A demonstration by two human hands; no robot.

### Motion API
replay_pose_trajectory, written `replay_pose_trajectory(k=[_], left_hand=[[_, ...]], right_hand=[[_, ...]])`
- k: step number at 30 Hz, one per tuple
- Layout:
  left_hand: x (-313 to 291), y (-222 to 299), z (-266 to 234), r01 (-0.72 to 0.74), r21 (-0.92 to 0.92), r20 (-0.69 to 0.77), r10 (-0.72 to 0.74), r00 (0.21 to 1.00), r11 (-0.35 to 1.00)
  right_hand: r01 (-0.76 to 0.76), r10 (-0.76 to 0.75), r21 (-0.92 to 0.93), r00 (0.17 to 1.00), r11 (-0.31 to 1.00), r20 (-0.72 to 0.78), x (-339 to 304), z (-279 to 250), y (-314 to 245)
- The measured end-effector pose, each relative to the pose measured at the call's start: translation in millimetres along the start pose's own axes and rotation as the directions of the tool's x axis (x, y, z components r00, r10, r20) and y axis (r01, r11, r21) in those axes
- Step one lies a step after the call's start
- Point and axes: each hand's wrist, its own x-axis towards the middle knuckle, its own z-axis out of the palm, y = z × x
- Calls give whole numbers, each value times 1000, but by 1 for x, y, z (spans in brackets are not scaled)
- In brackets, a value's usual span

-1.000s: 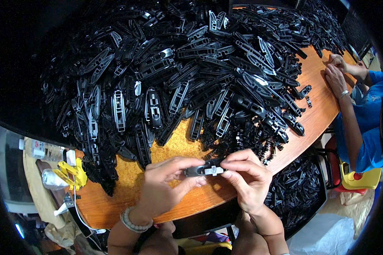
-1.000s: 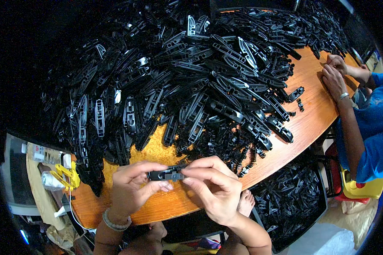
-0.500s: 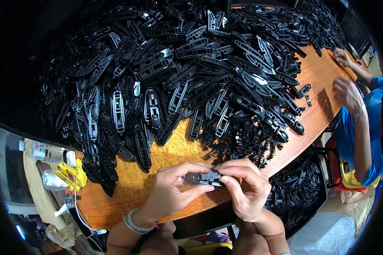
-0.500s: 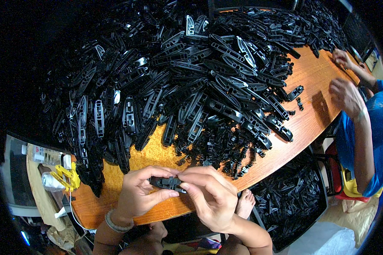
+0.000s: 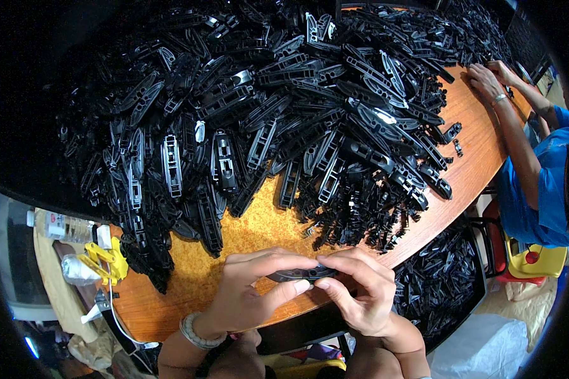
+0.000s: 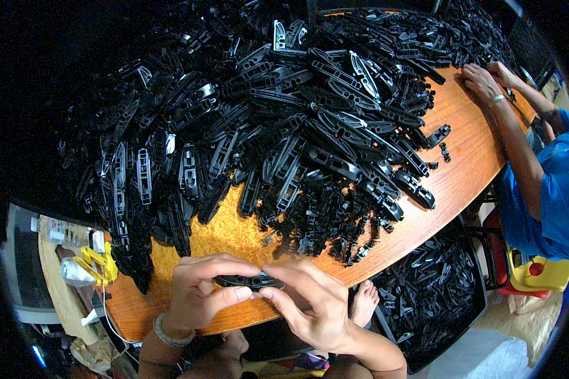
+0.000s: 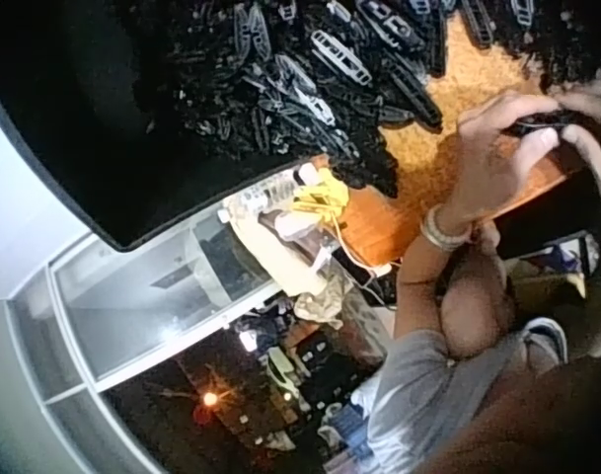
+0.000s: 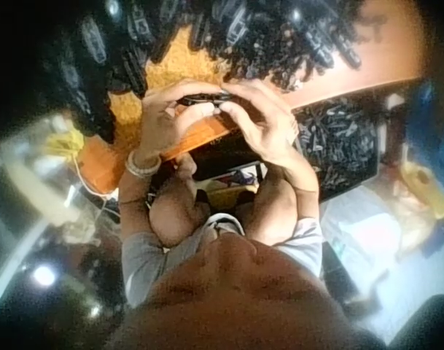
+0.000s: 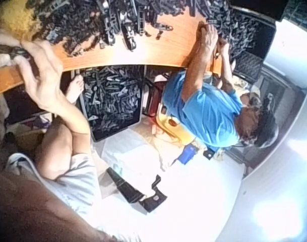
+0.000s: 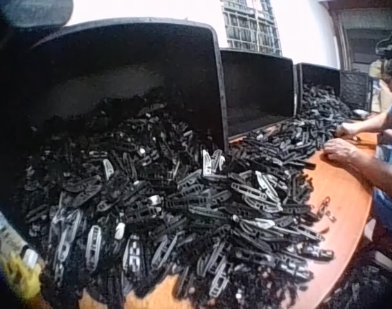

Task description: The person repeatedly assembles plastic components by attaching small plastic clips into larger plastic pieces by hand.

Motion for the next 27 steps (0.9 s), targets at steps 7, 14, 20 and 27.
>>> replay_pose_trajectory(k=[7, 14, 20, 27], left_hand=[[28, -15, -7, 131, 185, -274, -77, 959, 974], [69, -35, -4, 86, 684, -198, 71, 978, 725], [32, -23, -2, 297, 216, -239, -245, 940, 930], [10, -41, -3, 24, -427, -177, -110, 978, 904]], right_hand=[[-88, -68, 230, 799, 969, 597, 3, -24, 8], [248, -134, -615, 965, 749, 226, 22, -6, 8], [294, -186, -616, 954, 731, 235, 26, -4, 18], [330, -381, -316, 918, 889, -112, 30, 3, 31]])
